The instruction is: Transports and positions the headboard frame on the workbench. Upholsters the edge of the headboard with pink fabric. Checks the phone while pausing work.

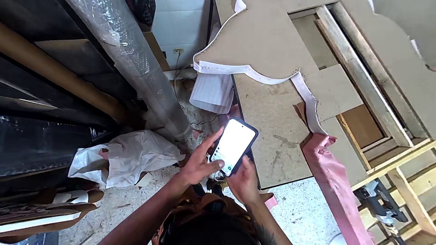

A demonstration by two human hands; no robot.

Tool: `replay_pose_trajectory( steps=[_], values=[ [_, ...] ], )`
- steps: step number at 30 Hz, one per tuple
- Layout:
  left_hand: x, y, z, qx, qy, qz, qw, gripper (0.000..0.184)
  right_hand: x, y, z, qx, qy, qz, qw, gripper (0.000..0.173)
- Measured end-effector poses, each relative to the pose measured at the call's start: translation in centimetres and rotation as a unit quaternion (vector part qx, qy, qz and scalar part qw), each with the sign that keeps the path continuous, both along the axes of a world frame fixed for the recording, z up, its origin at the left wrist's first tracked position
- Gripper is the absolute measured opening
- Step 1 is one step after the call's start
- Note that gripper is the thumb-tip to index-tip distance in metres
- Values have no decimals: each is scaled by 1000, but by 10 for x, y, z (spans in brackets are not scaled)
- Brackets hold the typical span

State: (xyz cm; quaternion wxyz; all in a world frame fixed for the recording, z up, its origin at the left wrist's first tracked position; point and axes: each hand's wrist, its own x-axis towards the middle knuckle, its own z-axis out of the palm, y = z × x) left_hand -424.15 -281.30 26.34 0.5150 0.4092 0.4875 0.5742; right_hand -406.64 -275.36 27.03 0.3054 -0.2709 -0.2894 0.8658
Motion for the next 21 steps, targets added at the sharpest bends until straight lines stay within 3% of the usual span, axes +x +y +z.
replay_pose_trajectory(
  steps=[2,4,8,12,19,21],
  values=[
    [-3,-1,-5,-16,67,9,998,114,-7,-6,-8,33,-60,30,997,64],
    [-8,-3,-17,-52,140,15,989,123,-13,-10,-19,55,-121,55,990,60],
    [-16,-8,-66,-154,215,14,964,123,-15,-12,-38,85,-274,97,953,54],
    [-9,16,-133,-275,281,-51,918,118,22,-20,-63,68,-319,94,941,54],
    [107,104,-276,-284,285,-217,889,97,118,-78,-85,-4,-412,91,907,47],
    [144,115,-307,-198,313,-215,904,85,135,-93,-84,-27,-422,79,903,46]
  ],
)
